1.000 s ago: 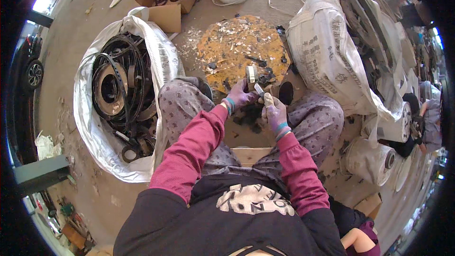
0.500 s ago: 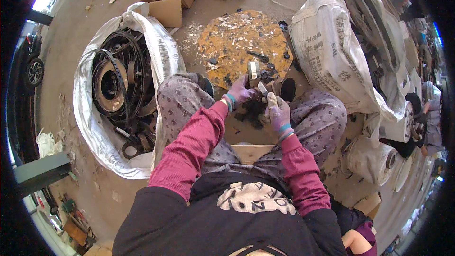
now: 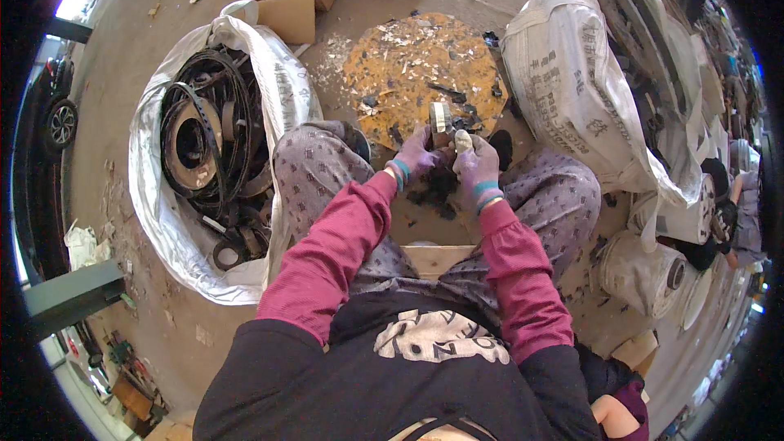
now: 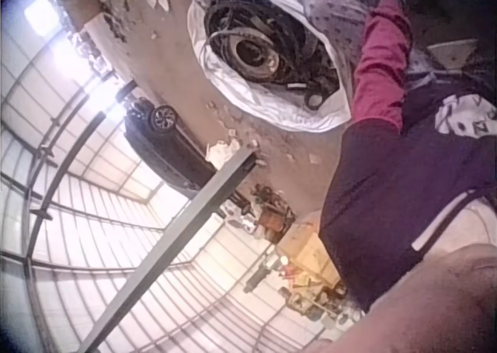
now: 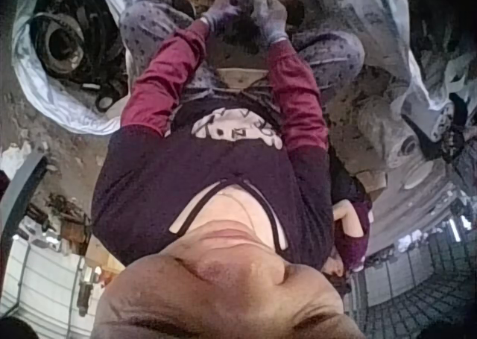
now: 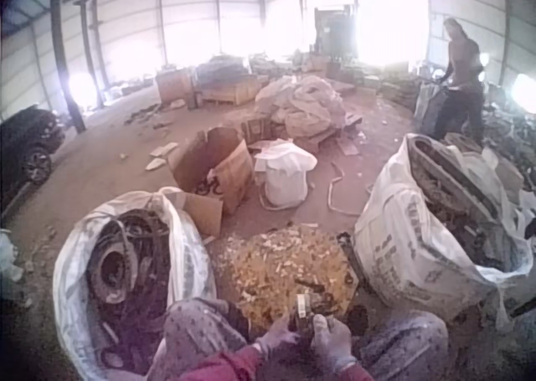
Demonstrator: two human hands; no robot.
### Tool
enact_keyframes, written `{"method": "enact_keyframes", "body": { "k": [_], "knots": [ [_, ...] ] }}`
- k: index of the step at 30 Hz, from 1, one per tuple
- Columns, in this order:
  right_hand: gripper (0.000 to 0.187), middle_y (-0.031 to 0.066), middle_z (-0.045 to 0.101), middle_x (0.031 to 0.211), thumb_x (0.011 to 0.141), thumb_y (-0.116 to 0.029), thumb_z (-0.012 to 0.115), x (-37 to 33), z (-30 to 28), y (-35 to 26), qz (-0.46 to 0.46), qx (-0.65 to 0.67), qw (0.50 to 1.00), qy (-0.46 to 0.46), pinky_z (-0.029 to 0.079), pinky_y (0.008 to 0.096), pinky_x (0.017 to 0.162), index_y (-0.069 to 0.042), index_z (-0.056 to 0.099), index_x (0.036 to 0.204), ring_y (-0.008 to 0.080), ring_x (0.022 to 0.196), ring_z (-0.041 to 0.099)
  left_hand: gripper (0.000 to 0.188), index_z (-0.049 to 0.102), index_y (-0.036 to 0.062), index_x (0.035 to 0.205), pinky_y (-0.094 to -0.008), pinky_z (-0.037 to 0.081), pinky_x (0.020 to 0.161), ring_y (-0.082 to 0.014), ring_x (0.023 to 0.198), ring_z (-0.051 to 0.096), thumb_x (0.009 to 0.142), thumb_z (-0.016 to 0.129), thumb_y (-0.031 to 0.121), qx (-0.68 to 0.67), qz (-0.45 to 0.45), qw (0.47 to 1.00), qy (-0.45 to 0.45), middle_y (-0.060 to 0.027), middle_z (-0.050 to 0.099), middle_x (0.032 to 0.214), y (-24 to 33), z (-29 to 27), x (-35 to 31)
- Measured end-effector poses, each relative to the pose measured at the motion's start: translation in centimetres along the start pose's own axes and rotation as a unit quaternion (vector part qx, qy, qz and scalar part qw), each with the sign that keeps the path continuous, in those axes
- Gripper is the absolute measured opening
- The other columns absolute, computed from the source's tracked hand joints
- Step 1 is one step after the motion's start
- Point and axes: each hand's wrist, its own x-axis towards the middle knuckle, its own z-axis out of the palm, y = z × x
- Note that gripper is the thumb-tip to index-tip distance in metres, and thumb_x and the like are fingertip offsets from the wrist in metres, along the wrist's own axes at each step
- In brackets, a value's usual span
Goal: Sort and inspect metal components from scrap bags.
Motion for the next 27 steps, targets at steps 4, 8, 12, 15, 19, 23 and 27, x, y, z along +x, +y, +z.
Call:
{"method": "enact_keyframes", "body": {
  "k": [4, 8, 12, 15, 19, 23, 27],
  "knots": [
    [0.039, 0.0153, 0.063, 0.072, 0.089, -0.04, 0.049, 1.4, -1.6, -1.6, -0.107, -0.325, 0.94, 0.009, 0.048, 0.0387, 0.063, -0.004, 0.063, 0.088, 0.0305, 0.066, 0.062, 0.054, 0.046, -0.0005, 0.12, -0.0282, 0.045, 0.085, -0.0133, 0.096, 0.055, 0.074, 0.073, 0.009, -0.082, -0.004, 0.997, -0.009, -0.0074, 0.06, 0.107, 1.1, 0.4, 0.0],
    [0.039, 0.0203, 0.061, 0.08, 0.089, -0.04, 0.047, 3.8, -2.9, -4.6, -0.186, -0.401, 0.894, 0.077, 0.046, 0.0428, 0.07, -0.003, 0.06, 0.08, 0.04, 0.08, 0.058, 0.054, 0.046, -0.0004, 0.12, -0.0277, 0.045, 0.085, -0.0137, 0.097, 0.055, 0.074, 0.073, 0.008, -0.201, -0.056, 0.978, 0.005, -0.0078, 0.059, 0.109, -0.3, -0.2, 0.5],
    [0.04, 0.0066, 0.054, 0.054, 0.09, -0.04, 0.051, 1.1, -4.7, -2.3, -0.013, -0.043, 0.999, -0.016, 0.04, 0.0297, 0.043, -0.002, 0.059, 0.08, 0.0174, 0.044, 0.051, 0.049, 0.046, 0.0023, 0.119, -0.0298, 0.047, 0.084, -0.0151, 0.095, 0.056, 0.075, 0.067, 0.0, -0.222, -0.065, 0.972, -0.048, -0.0073, 0.058, 0.108, -0.3, -1.0, 0.8],
    [0.036, -0.0029, 0.044, 0.048, 0.09, -0.038, 0.053, -2.1, -3.5, -0.5, 0.052, 0.066, 0.995, -0.044, 0.027, 0.0211, 0.035, -0.003, 0.059, 0.085, 0.0052, 0.036, 0.035, 0.048, 0.046, 0.0036, 0.118, -0.0297, 0.048, 0.082, -0.014, 0.092, 0.056, 0.075, 0.066, -0.003, -0.091, -0.029, 0.994, -0.051, -0.0058, 0.059, 0.105, 1.0, 0.0, 0.3],
    [0.035, -0.0013, 0.045, 0.049, 0.091, -0.037, 0.052, -3.2, -2.1, 0.3, 0.086, 0.075, 0.992, -0.054, 0.029, 0.0216, 0.036, -0.004, 0.06, 0.087, 0.0063, 0.037, 0.037, 0.058, 0.041, 0.0031, 0.124, -0.0314, 0.048, 0.084, -0.0152, 0.095, 0.056, 0.075, 0.072, 0.006, -0.006, 0.019, 0.999, -0.028, -0.0054, 0.058, 0.107, 0.5, -0.2, -0.2],
    [0.034, 0.0003, 0.047, 0.051, 0.091, -0.037, 0.052, -2.2, -1.8, 0.1, 0.067, 0.085, 0.993, -0.044, 0.032, 0.0221, 0.037, -0.004, 0.061, 0.089, 0.0074, 0.039, 0.04, 0.058, 0.042, 0.003, 0.123, -0.0324, 0.046, 0.087, -0.0157, 0.097, 0.056, 0.074, 0.074, 0.01, -0.036, -0.013, 0.999, -0.033, -0.0058, 0.058, 0.109, 2.1, 0.4, -1.1],
    [0.037, 0.0012, 0.049, 0.053, 0.091, -0.036, 0.051, 1.2, -2.1, 0.1, 0.051, 0.061, 0.996, -0.051, 0.034, 0.0226, 0.038, -0.001, 0.061, 0.089, 0.0083, 0.042, 0.042, 0.056, 0.045, 0.0014, 0.122, -0.0299, 0.044, 0.088, -0.0136, 0.099, 0.055, 0.073, 0.073, 0.008, -0.042, -0.003, 0.998, -0.036, -0.0045, 0.059, 0.109, -0.8, 0.3, -0.6]
  ]
}}
